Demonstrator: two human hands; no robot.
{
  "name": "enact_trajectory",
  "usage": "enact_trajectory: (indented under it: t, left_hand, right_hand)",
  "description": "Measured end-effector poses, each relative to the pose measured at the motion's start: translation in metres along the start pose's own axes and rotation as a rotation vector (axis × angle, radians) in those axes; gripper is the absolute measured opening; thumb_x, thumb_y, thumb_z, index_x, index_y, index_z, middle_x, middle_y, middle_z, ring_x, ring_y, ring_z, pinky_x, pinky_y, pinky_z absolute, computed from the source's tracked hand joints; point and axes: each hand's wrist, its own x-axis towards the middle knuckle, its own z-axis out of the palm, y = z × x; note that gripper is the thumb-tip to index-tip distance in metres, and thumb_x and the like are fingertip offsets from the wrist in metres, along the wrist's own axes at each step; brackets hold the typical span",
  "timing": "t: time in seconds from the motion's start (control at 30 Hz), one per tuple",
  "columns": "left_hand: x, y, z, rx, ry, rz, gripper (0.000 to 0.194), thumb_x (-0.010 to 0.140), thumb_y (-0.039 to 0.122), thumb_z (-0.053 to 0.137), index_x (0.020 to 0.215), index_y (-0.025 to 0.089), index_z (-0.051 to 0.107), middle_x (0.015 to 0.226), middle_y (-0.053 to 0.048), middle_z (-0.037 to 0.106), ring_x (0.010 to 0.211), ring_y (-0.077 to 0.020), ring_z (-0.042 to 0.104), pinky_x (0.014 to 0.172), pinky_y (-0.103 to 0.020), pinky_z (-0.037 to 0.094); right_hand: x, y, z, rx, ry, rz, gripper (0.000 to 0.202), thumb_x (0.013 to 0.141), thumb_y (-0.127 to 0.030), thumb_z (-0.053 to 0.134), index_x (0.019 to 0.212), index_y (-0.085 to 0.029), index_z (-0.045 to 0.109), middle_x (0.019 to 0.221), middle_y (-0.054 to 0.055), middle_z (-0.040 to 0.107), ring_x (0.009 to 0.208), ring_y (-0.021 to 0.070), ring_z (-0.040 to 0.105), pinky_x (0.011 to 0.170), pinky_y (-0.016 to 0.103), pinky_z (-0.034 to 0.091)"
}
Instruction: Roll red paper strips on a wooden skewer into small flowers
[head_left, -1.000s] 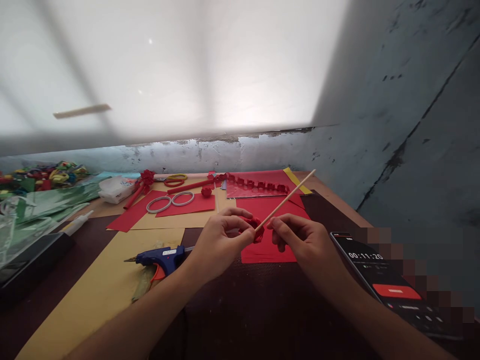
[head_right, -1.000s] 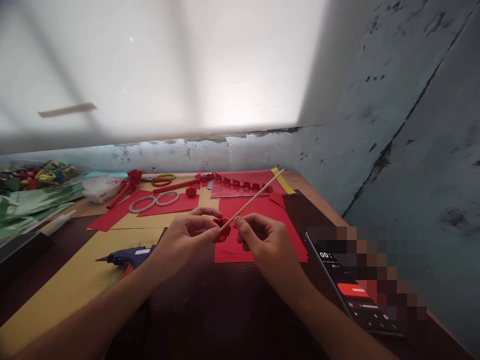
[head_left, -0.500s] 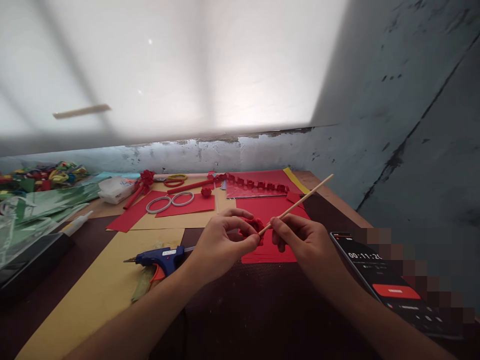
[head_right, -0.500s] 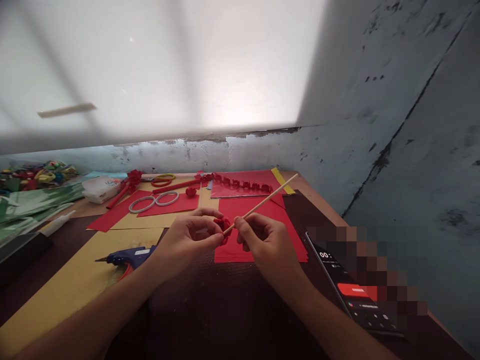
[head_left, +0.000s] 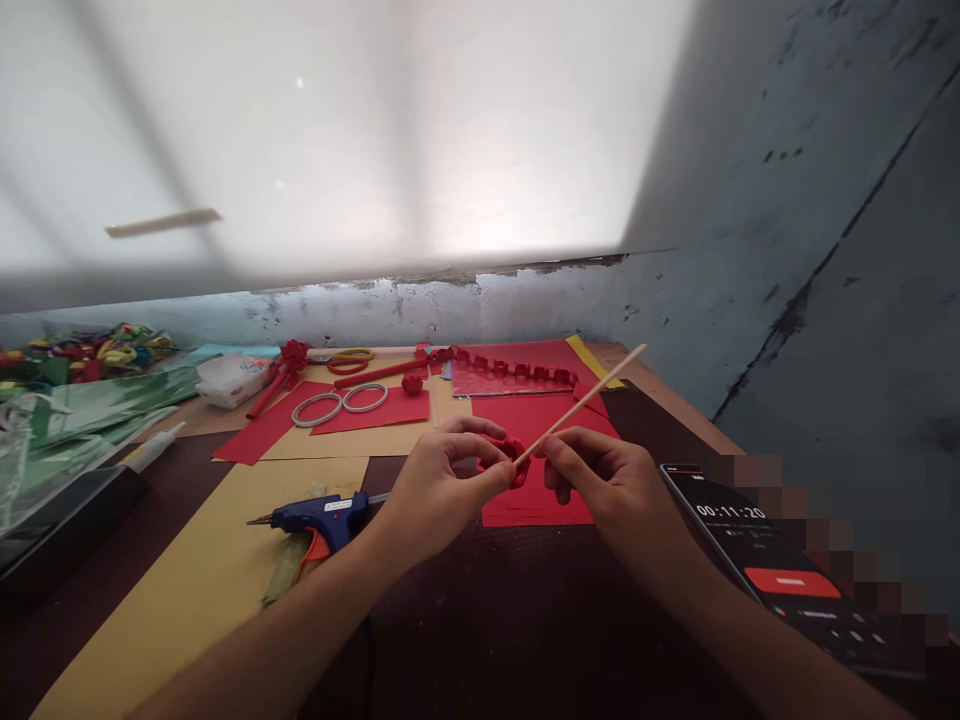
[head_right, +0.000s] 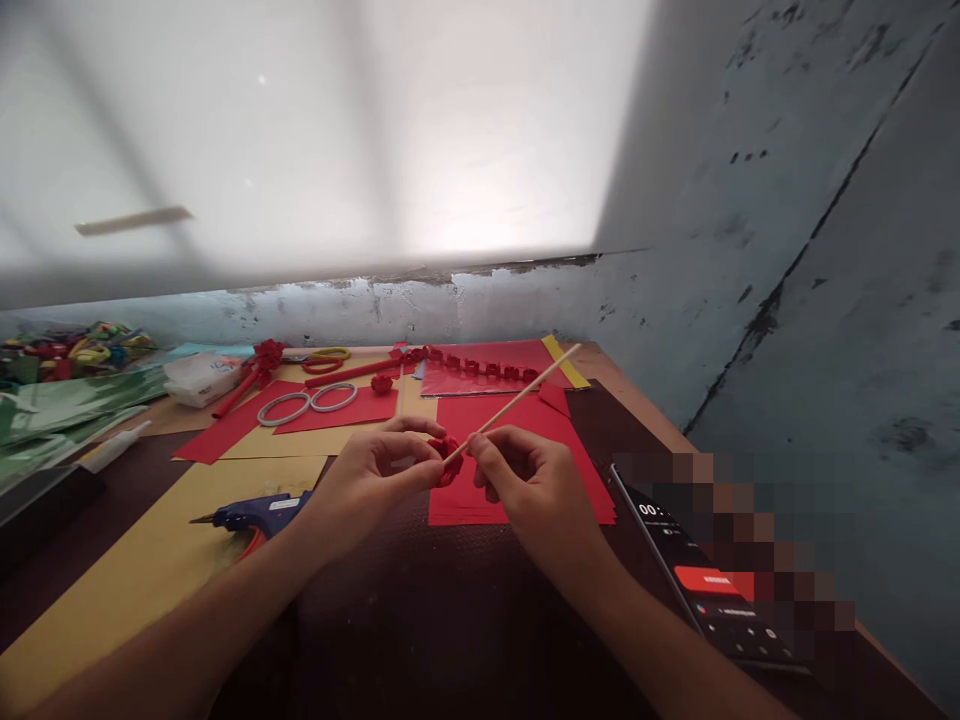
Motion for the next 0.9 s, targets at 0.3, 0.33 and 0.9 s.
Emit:
enact_trajectory:
  t: [0.3, 0.33, 0.9]
  left_hand:
    - [0.0003, 0.0008, -0.0013, 0.013, 0.006, 0.005, 0.013, 0.081, 0.023, 0.073, 0.071, 0.016, 0.077, 0.113, -0.012, 0.062, 0.111, -0.0239, 0.064, 0.08, -0.027, 0.059]
    - [0.0002, 0.0008, -0.0014, 0.014, 0.002, 0.005, 0.014, 0.082, 0.024, 0.071, 0.072, 0.016, 0.077, 0.112, -0.012, 0.062, 0.111, -0.0239, 0.064, 0.08, -0.027, 0.059]
    - [0.0001, 0.0013, -0.0001, 0.051, -0.012, 0.006, 0.015, 0.083, 0.025, 0.071, 0.073, 0.016, 0.078, 0.113, -0.012, 0.062, 0.109, -0.0241, 0.063, 0.08, -0.029, 0.058]
  right_hand:
    - [-0.0008, 0.0024, 0.0008, 0.011, -0.006, 0.003, 0.037, 0.091, -0.052, 0.063, 0.072, -0.02, 0.067, 0.063, -0.001, 0.059, 0.06, 0.0128, 0.052, 0.057, 0.026, 0.042]
    - [-0.0006, 0.0024, 0.0009, 0.011, -0.008, 0.001, 0.037, 0.091, -0.052, 0.063, 0.074, -0.02, 0.067, 0.064, -0.001, 0.059, 0.06, 0.013, 0.053, 0.057, 0.026, 0.042]
    - [-0.001, 0.0011, 0.0013, -0.011, -0.006, -0.003, 0.038, 0.092, -0.051, 0.062, 0.07, -0.02, 0.065, 0.062, -0.002, 0.058, 0.059, 0.0123, 0.051, 0.056, 0.026, 0.04]
